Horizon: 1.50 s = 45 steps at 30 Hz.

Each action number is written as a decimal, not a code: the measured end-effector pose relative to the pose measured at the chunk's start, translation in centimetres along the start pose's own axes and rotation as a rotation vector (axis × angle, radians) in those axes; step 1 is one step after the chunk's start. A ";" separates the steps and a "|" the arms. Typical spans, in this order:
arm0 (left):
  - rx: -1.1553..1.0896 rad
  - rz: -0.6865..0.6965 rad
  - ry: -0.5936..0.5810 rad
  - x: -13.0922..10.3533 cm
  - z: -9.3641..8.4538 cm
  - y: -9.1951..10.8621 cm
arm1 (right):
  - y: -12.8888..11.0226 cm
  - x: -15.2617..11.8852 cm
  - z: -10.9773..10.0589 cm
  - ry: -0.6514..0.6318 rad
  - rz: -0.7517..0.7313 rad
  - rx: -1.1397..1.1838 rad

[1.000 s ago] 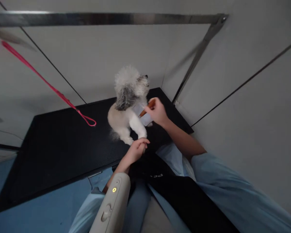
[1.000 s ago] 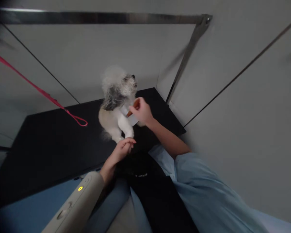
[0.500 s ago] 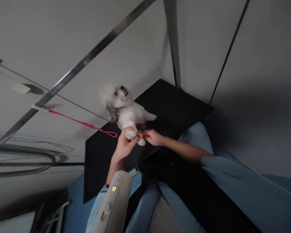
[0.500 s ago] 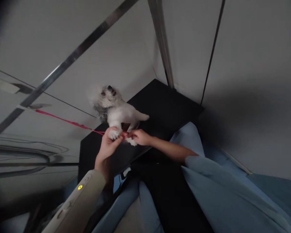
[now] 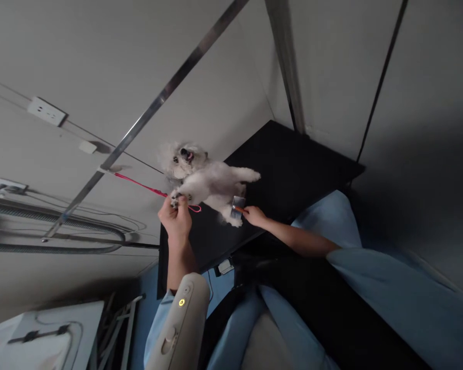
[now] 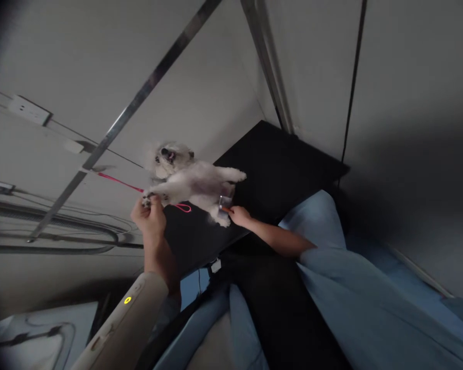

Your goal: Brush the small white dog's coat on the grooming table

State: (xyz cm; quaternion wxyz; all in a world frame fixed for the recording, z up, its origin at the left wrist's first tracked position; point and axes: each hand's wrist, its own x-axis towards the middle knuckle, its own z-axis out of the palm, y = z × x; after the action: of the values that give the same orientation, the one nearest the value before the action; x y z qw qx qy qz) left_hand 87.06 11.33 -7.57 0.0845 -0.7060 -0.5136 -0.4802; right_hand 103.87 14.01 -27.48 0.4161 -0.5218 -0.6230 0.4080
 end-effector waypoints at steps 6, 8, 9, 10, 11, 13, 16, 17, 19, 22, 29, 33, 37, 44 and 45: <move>0.012 0.057 0.106 -0.4 -0.5 -0.4 | -2.0 2.3 -1.5 0.065 -0.171 0.047; 0.025 0.078 0.131 -0.5 -0.7 -0.3 | -1.8 2.4 -2.0 0.076 -0.112 0.012; 0.020 0.086 0.138 -0.6 -0.7 -0.2 | -1.7 2.0 -2.1 0.072 -0.072 -0.008; -0.004 0.086 0.141 -0.8 -0.7 -0.1 | -1.6 1.6 -2.0 0.060 -0.042 -0.022; -0.048 0.073 0.138 -1.0 -0.6 0.0 | -1.7 1.1 -1.7 0.044 -0.045 -0.028; -0.167 0.002 0.122 -1.4 -0.2 0.1 | -2.5 0.8 -1.3 0.000 -0.182 -0.026; -0.311 -0.149 0.145 -1.7 0.5 -0.5 | -4.7 2.0 -1.4 -0.023 -0.454 -0.039; -0.355 -0.189 0.183 -1.8 0.6 -0.9 | -5.2 2.5 -1.7 -0.010 -0.454 -0.060; -0.447 -0.245 0.270 -1.8 0.8 -1.5 | -5.6 3.1 -2.1 0.017 -0.313 -0.113; -0.520 -0.272 0.307 -2.3 1.0 -1.9 | -5.7 3.2 -2.2 0.002 -0.311 -0.132; -0.573 -0.331 0.404 -3.5 0.8 -1.3 | -7.0 4.5 -3.9 -0.047 -0.458 -0.277; -0.610 -0.358 0.436 -3.8 0.8 -1.7 | -7.5 3.9 -5.0 -0.031 -0.437 -0.391; -0.579 -0.301 0.458 -4.1 0.9 -1.9 | -9.0 3.9 -5.6 -0.075 -0.489 -0.444; -0.578 -0.273 0.431 -4.7 1.4 -1.3 | -10.1 3.1 -7.4 -0.079 -0.329 -0.645; -0.574 -0.273 0.439 -4.9 1.4 -1.1 | -10.3 3.0 -7.5 -0.094 -0.350 -0.644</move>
State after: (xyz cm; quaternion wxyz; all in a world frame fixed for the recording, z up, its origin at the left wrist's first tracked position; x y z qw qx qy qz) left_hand 86.92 9.59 -12.47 -0.0731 -0.5066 -0.4173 -0.7509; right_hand 107.44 16.25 -15.13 0.2649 -0.4925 -0.8176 0.1371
